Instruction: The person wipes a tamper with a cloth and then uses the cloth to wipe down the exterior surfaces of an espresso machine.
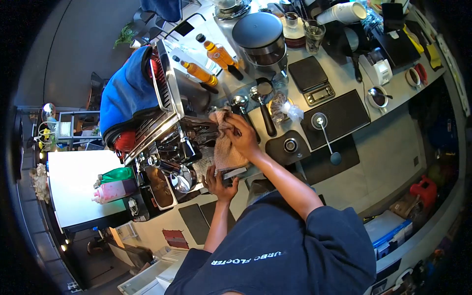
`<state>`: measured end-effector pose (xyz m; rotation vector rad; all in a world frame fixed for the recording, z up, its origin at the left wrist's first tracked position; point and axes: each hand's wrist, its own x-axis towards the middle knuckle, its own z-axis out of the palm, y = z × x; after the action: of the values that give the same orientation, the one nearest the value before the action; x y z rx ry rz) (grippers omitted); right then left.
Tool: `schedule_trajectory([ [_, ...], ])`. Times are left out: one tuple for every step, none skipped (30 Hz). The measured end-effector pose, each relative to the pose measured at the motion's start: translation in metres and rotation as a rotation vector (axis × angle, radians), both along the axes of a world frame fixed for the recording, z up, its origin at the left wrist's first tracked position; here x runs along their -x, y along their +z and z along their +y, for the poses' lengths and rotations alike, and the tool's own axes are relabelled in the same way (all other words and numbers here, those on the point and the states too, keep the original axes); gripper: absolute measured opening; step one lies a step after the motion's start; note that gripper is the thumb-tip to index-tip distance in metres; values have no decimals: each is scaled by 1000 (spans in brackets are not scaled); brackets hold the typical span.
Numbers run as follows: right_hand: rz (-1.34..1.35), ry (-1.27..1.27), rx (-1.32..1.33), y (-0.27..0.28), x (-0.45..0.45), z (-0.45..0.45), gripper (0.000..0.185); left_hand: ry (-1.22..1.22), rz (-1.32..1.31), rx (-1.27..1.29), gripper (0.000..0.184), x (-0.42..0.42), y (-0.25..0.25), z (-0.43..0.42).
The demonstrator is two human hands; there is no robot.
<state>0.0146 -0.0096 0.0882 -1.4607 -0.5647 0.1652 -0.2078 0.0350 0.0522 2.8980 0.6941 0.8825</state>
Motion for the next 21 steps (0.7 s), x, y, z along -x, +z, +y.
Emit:
schedule_trajectory([
  [-6, 5, -1, 8, -8, 4, 34, 5, -6, -1, 72, -3, 1, 1],
  [-104, -6, -77, 16, -16, 9, 34, 8, 3, 11, 72, -5, 3, 1],
  [-197, -18, -150, 27, -21, 14, 33, 10, 17, 26, 73, -4, 5, 0],
  [-289, -32, -224, 39, -25, 18, 33, 10, 31, 41, 74, -2, 6, -2],
  [-384, -48, -300, 51, -28, 21, 33, 7, 43, 55, 75, 0, 7, -2],
  [-389, -48, -301, 64, -32, 25, 33, 6, 38, 53, 75, 2, 7, -3],
  [-429, -44, -346, 79, -36, 29, 33, 1, 45, 53, 75, 3, 8, -3],
  [-471, -42, -391, 94, -40, 32, 32, -6, 51, 53, 76, 4, 8, -3],
  [-514, -42, -435, 107, -44, 36, 32, -15, 56, 53, 76, 4, 9, -2],
  [-557, -40, -476, 114, -45, 38, 32, -24, 61, 56, 77, 3, 9, 0],
  [-567, -43, -472, 111, -45, 39, 32, -31, 52, 58, 77, 0, 9, 1],
  [-537, -40, -405, 97, -43, 36, 30, -34, 48, 65, 77, 1, 9, 1],
  [-502, -37, -336, 78, -39, 31, 29, -37, 49, 74, 77, 4, 9, 0],
  [-469, -37, -269, 60, -37, 26, 28, -41, 46, 82, 77, 5, 9, 0],
  [-439, -38, -203, 47, -36, 22, 27, -48, 41, 88, 78, 5, 9, 1],
  [-444, -48, -196, 39, -37, 17, 27, -59, 38, 92, 78, 4, 11, 2],
  [-420, -12, -133, 30, -38, 11, 27, -59, 43, 97, 78, 3, 12, 2],
  [-391, 23, -68, 23, -37, 3, 26, -59, 53, 105, 78, 4, 13, 1],
  [-358, 59, -4, 17, -34, -4, 25, -58, 65, 112, 77, 6, 15, -1],
  [-327, 92, 56, 11, -33, -7, 25, -59, 75, 115, 77, 6, 17, -1],
  [-353, 67, 49, 18, -35, -5, 24, -73, 74, 115, 77, 4, 17, 2],
])
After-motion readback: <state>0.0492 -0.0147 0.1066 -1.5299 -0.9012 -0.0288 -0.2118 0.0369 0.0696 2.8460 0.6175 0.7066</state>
